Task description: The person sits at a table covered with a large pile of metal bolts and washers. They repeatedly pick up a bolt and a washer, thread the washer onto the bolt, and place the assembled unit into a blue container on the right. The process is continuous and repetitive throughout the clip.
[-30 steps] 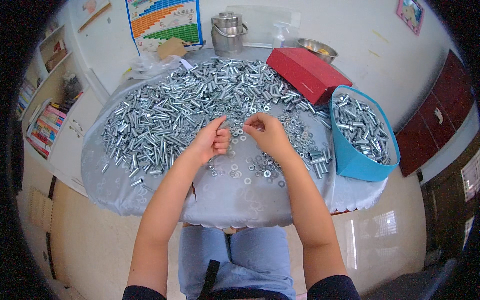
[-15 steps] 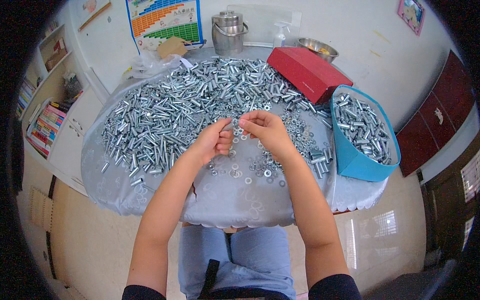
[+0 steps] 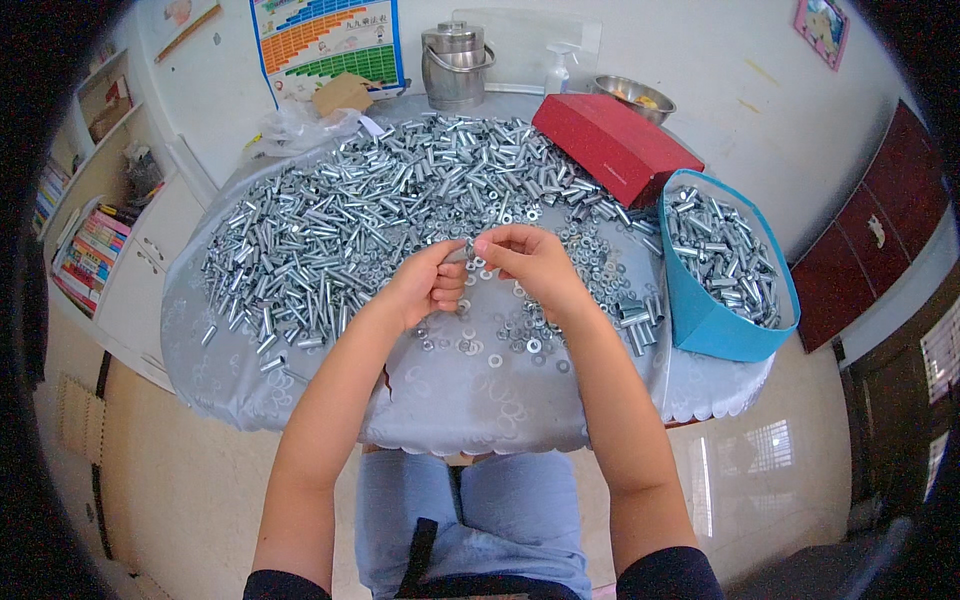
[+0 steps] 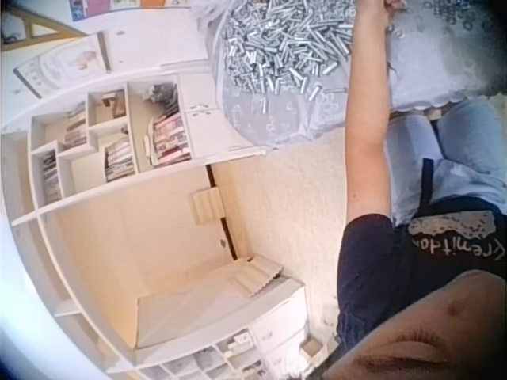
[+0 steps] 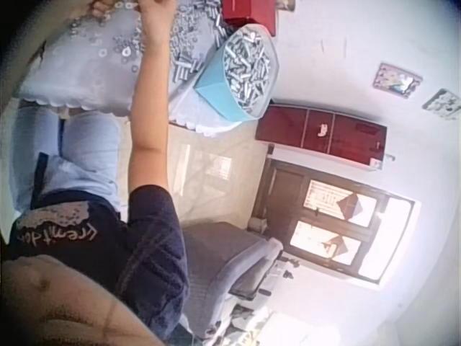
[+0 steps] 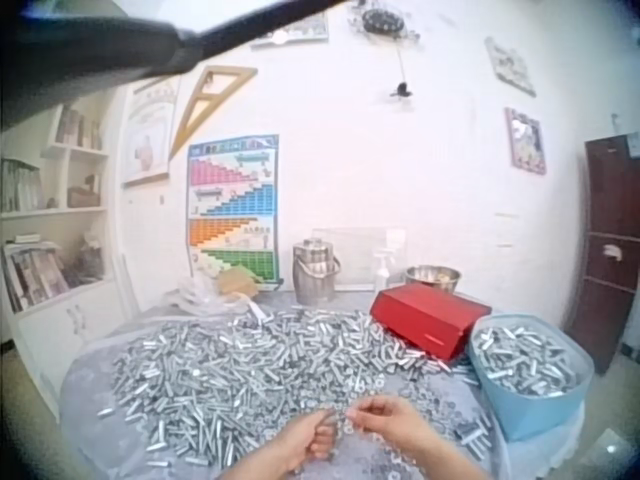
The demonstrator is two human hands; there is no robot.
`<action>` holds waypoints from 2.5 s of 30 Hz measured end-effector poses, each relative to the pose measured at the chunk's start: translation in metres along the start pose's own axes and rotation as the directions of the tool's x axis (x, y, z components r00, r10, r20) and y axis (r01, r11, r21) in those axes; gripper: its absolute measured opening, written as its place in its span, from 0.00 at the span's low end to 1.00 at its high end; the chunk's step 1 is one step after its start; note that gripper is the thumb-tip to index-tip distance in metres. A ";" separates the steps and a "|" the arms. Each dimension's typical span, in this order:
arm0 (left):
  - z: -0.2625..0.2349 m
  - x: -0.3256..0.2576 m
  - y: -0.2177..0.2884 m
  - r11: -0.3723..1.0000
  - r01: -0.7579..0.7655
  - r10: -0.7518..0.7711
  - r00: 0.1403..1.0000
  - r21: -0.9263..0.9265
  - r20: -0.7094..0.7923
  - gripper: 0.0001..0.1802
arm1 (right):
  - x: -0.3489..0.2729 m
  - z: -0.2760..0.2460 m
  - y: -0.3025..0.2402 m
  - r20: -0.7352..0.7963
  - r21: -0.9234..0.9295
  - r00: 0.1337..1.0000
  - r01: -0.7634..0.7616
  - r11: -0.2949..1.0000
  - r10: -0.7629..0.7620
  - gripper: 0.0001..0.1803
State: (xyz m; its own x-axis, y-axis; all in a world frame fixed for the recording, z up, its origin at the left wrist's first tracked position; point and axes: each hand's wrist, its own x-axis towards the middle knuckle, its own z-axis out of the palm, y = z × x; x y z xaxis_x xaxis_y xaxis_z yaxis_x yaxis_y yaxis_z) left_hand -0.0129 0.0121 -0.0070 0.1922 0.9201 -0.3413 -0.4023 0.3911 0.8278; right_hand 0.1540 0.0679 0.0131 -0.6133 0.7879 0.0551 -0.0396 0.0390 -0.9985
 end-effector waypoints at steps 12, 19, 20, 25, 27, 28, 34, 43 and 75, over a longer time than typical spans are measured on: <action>0.001 0.000 -0.001 1.000 -0.030 0.030 1.000 0.004 0.005 0.24 | -0.003 0.007 -0.002 0.083 -0.014 0.982 0.173 0.985 -0.172 0.13; 0.000 -0.001 0.001 0.989 -0.116 0.109 0.991 -0.093 -0.078 0.25 | 0.005 -0.003 0.017 -0.111 -0.541 0.959 0.163 0.825 -0.262 0.14; 0.000 -0.002 0.002 0.987 -0.122 0.114 0.990 -0.102 -0.082 0.25 | 0.006 -0.005 0.021 -0.099 -0.622 0.957 0.156 0.767 -0.274 0.14; -0.001 -0.001 0.003 0.986 -0.123 0.113 0.989 -0.112 -0.092 0.24 | 0.001 -0.019 0.026 -0.133 -0.893 0.942 0.021 0.449 -0.310 0.12; -0.003 0.000 0.003 0.986 -0.126 0.117 0.990 -0.106 -0.080 0.24 | -0.001 -0.026 0.025 -0.127 -0.901 0.956 0.000 0.435 -0.263 0.12; -0.002 -0.001 0.003 0.987 -0.127 0.117 0.989 -0.099 -0.096 0.24 | -0.002 -0.028 0.025 -0.126 -0.904 0.963 -0.011 0.428 -0.240 0.11; -0.002 0.001 -0.001 0.991 -0.112 0.105 0.990 -0.066 -0.097 0.24 | -0.004 -0.029 0.021 -0.045 -0.921 0.976 0.041 0.387 -0.211 0.10; -0.002 0.000 0.001 0.991 -0.106 0.100 0.992 -0.082 -0.076 0.24 | -0.004 -0.024 0.020 -0.029 -0.932 0.975 0.054 0.357 -0.222 0.09; 0.009 -0.003 -0.003 0.961 -0.215 0.257 0.928 0.177 -0.271 0.23 | 0.000 0.010 0.008 -0.040 -0.279 0.954 0.275 0.920 -0.297 0.09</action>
State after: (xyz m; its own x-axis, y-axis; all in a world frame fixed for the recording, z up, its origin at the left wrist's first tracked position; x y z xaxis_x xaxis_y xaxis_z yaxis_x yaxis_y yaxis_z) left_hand -0.0039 0.0078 -0.0044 -0.1674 0.9600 -0.2242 -0.2694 0.1742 0.9471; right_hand 0.1464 0.0620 0.0049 -0.5420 0.7645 0.3489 0.0151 0.4240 -0.9055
